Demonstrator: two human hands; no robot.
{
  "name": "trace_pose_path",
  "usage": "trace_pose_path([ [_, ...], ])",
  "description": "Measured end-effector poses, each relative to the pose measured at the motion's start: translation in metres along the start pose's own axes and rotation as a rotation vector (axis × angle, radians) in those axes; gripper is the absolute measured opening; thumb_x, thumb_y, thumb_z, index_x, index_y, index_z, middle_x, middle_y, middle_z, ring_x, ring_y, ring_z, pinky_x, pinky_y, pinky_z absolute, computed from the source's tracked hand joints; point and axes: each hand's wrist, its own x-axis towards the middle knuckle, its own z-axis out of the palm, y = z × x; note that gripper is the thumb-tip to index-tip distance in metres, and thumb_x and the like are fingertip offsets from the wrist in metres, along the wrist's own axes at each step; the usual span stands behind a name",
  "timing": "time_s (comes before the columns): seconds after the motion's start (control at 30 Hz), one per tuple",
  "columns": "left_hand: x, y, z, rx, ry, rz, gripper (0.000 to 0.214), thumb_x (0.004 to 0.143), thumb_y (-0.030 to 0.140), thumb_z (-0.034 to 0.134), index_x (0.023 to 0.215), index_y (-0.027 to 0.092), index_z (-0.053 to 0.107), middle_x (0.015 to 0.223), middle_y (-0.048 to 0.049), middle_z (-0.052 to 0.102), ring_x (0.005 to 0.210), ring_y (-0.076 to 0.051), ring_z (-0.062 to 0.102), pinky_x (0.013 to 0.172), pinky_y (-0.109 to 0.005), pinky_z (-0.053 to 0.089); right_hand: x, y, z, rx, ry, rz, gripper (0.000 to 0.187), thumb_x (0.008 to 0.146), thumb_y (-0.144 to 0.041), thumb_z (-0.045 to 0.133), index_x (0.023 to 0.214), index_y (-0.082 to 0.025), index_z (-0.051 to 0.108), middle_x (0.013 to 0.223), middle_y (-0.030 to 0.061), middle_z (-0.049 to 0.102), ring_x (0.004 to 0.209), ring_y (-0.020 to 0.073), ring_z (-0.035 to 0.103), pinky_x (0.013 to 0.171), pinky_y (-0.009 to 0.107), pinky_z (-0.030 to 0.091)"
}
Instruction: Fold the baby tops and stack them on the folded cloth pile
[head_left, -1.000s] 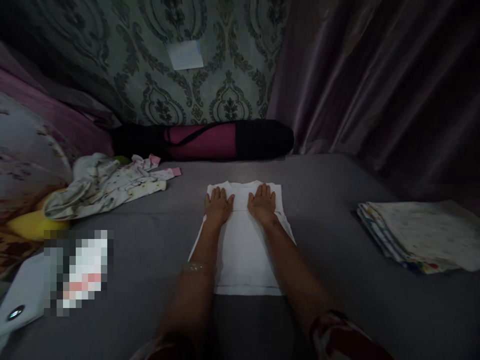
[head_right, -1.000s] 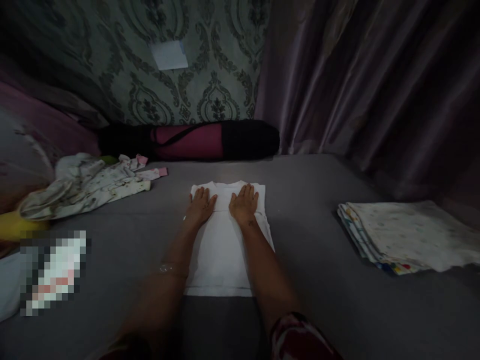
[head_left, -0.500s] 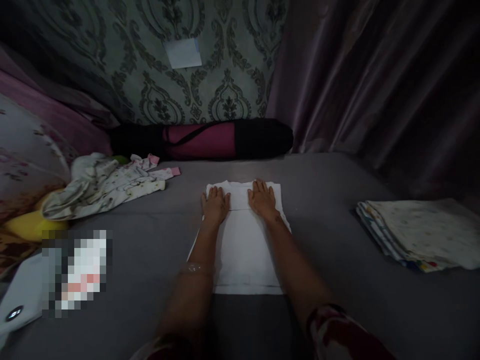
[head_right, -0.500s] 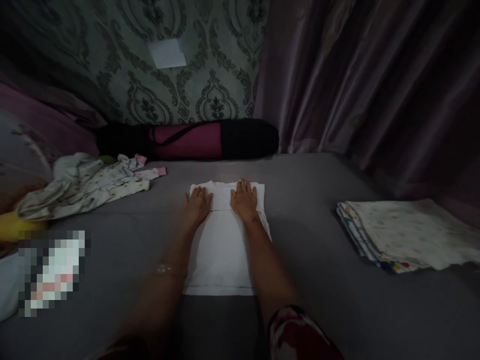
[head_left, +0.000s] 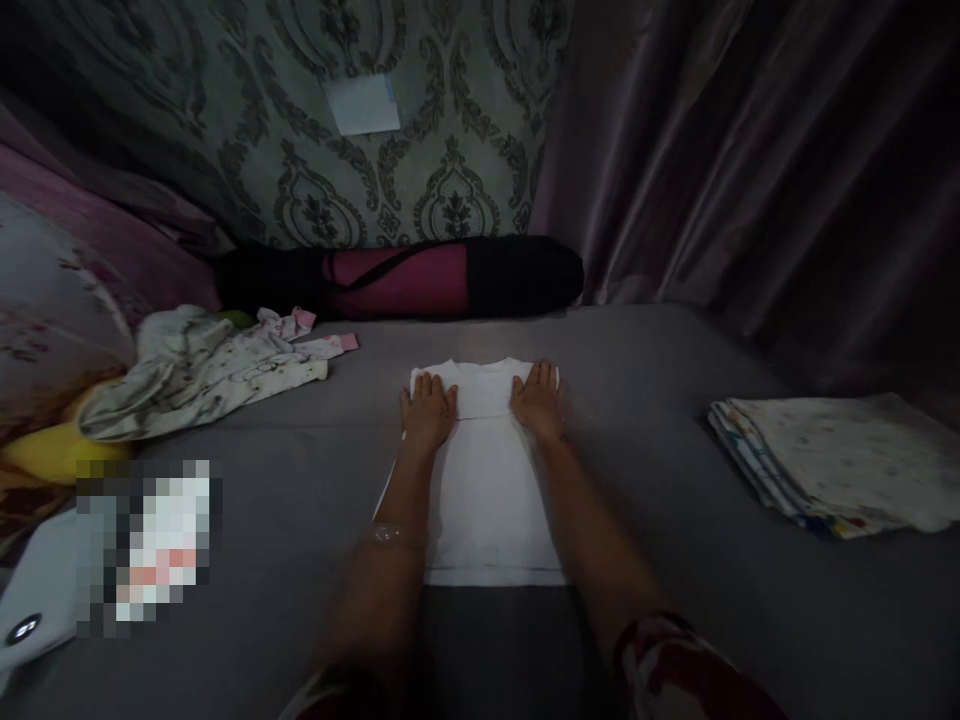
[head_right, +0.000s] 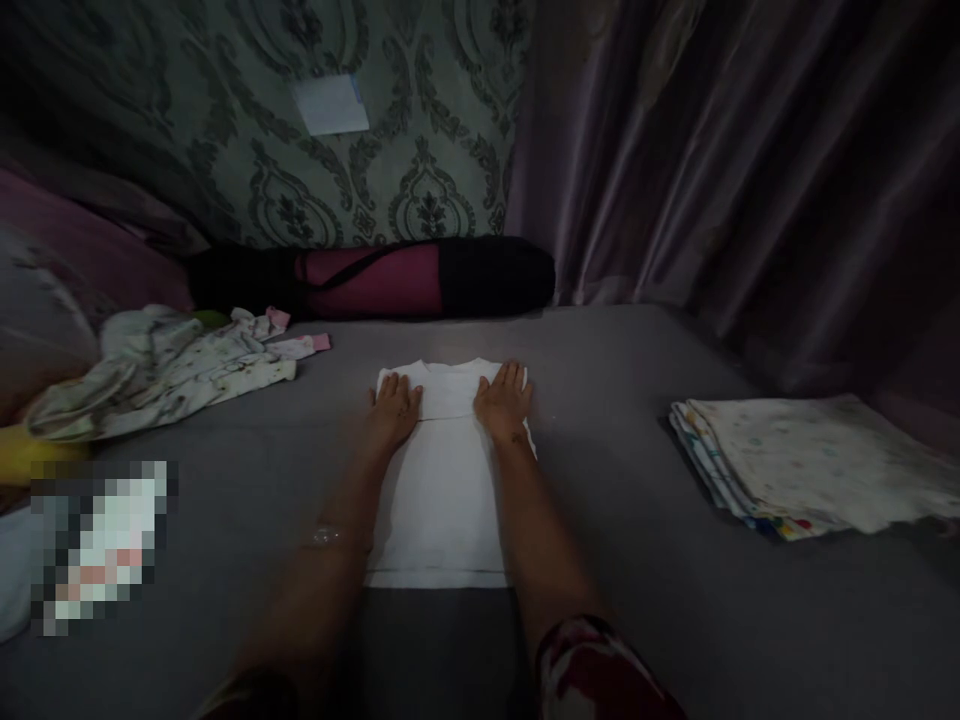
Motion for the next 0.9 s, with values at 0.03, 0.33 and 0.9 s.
trace_pose_path([
  [0.03,0.0,0.0,-0.001,0.001,0.01,0.004,0.061,0.099,0.043,0.019,0.144,0.008,0.039,0.155,-0.0165,0.031,0.146,-0.027,0.023,0.118,-0.051,0.017,0.0,-0.001,-0.002,0.002,0.0,0.004,0.064,0.099,-0.037,0.021,0.149,0.003,0.025,0.157,0.0202,0.021,0.145,0.0296,0.017,0.115,0.048,0.015],
  [0.33,-0.001,0.002,-0.001,0.013,0.024,0.028,0.059,0.099,0.041,0.02,0.144,0.009,0.04,0.154,-0.0167,0.033,0.145,-0.029,0.024,0.117,-0.054,0.017,-0.016,-0.033,0.0,0.002,0.016,-0.251,0.057,0.1,-0.037,0.024,0.15,-0.01,0.032,0.157,0.013,0.026,0.146,0.0275,0.018,0.117,0.049,0.007],
  [0.9,0.007,-0.025,-0.022,-0.183,0.174,-0.167,0.047,0.096,0.023,0.025,0.138,0.011,0.044,0.142,-0.0161,0.051,0.135,-0.023,0.044,0.115,-0.047,0.026,-0.037,-0.06,0.011,-0.01,-0.133,-0.491,0.057,0.101,-0.038,0.02,0.151,-0.014,0.03,0.159,0.0069,0.023,0.147,0.0218,0.014,0.118,0.045,0.006],
])
